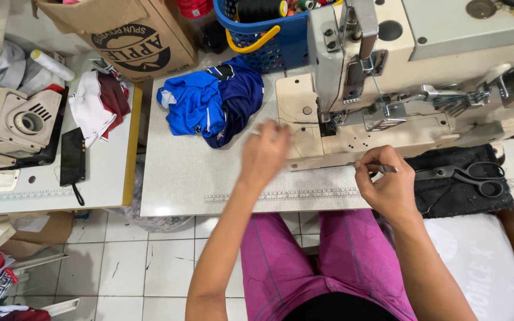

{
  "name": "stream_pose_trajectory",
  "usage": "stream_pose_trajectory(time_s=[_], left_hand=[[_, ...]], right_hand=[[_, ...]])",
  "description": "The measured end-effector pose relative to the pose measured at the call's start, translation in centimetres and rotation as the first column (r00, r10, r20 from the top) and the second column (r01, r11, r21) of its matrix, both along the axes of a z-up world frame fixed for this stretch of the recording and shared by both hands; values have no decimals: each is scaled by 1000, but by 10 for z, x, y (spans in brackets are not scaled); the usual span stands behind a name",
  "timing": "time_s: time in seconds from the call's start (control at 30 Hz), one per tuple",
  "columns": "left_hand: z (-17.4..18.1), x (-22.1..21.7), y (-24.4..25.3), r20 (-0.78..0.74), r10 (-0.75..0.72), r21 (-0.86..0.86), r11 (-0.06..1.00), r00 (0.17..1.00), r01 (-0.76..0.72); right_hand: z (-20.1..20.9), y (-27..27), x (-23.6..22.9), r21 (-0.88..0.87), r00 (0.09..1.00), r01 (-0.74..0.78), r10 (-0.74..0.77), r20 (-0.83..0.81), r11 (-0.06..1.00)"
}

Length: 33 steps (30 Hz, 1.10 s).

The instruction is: The person threads a sewing machine by hand, guiding the thread through the needle area and tension components. They use a small metal tool to assist in pulling the thread through the needle eye and make adjustments to the thread path.

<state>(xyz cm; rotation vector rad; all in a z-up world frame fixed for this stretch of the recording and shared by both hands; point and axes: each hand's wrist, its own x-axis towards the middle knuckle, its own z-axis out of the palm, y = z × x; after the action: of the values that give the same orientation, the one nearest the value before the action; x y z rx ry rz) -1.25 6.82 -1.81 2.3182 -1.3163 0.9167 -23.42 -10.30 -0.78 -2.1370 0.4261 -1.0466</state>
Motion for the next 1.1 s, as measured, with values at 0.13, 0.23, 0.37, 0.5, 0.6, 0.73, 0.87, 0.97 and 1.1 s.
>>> stream_pose_trajectory(time_s=[0.13, 0.23, 0.37, 0.5, 0.6, 0.73, 0.87, 0.97, 1.1], left_hand=[[12, -60, -29, 111, -348, -46, 934, 931, 354], [31, -68, -42, 144, -460, -80, 877, 876, 473], [24, -63, -45, 229, -473, -120, 853, 851, 507], [59, -79, -20, 124, -561, -76, 817, 818, 572], [48, -90, -14, 105, -564, -122, 810, 819, 574], [48, -113, -10, -224, -669, -505, 702, 709, 503], [54, -131, -8, -602, -700, -739, 671, 385, 65], [49, -134, -6, -629, -740, -767, 641, 237, -35], [43, -135, -7, -624, -759, -778, 626, 187, -53]], right_hand=[[13, 4, -4, 130, 999, -45, 46, -4, 990], [24, 6, -10, 191, 998, -70, 69, 10, 979], [26, -8, -26, 293, 998, -67, 64, 20, 954], [36, -11, -41, 435, 998, -6, 33, -56, 900], [31, -15, -45, 510, 998, -59, 34, 59, 858], [29, -13, -44, 490, 992, -65, 3, 127, 869], [33, -7, -47, 500, 988, -77, -1, 153, 863], [40, -4, -49, 438, 977, -141, 53, 208, 888], [59, 8, -50, 311, 971, -169, 105, 215, 935]])
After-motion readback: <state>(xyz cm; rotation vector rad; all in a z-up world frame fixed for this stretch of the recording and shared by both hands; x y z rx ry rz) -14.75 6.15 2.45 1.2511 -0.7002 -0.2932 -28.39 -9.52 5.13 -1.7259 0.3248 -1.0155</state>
